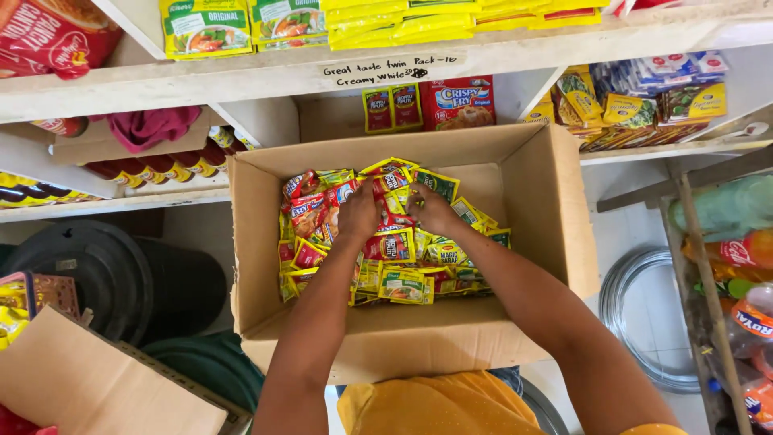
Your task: Organizing and stocking small seasoning packets from a box onto retail shelves.
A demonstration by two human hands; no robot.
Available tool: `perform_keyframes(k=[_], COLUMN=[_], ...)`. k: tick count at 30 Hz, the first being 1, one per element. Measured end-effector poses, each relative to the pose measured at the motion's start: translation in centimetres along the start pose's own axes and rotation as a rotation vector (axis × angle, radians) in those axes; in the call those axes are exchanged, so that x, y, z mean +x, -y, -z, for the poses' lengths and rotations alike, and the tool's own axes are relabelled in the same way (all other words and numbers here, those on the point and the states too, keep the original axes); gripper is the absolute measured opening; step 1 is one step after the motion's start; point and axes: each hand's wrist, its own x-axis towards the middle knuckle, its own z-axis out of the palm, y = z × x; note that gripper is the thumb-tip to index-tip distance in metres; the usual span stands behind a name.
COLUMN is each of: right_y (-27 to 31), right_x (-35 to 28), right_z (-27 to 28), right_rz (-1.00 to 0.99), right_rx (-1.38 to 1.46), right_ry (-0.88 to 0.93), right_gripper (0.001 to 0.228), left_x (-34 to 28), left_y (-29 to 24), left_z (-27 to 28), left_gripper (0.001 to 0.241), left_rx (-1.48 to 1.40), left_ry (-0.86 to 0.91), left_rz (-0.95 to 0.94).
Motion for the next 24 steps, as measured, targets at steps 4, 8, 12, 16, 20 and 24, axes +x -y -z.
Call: perform_keyframes(k=[4,8,12,16,20,24], right_y=[-1.2,-1.8,-2.2,-0.5,-1.5,-1.3], right_x=[0.3,0.6,1.0,-0.4,0.4,1.2], right_z=[0.0,0.1,-0.1,0.0,0.2,0.2], right_rz=[0.173,0.171,0.173,0.146,0.116,-0.094], right_rx=[-0.154,-0.268,-0.297,-0.288,-0.215,0.185], right_ry=[-0.023,-0.022,0.026,0.036,0.033,0.024], right_gripper=[0.062,0.057,0.056,0.058,0.055,0.046], left_x=[-0.4,-0.2,0.1,-0.8,-0.7,0.6], left_y=[-1.3,-0.3,1.3,-0.1,-0.9,-0.3], left_z=[2.4,1.8,-0.6,0.7,0.0,-3.2], left_gripper=[0.068,0.060,0.037,0.035,0.026,0.057], left_rx=[-0.101,-0.141,-0.054,0.109,0.005,-0.438], left_ry=[0.082,0.088,0.011,-0.162,-0.131,-0.004], left_rz=[0.157,0.233,0.111,-0.047,-0.112,0.108])
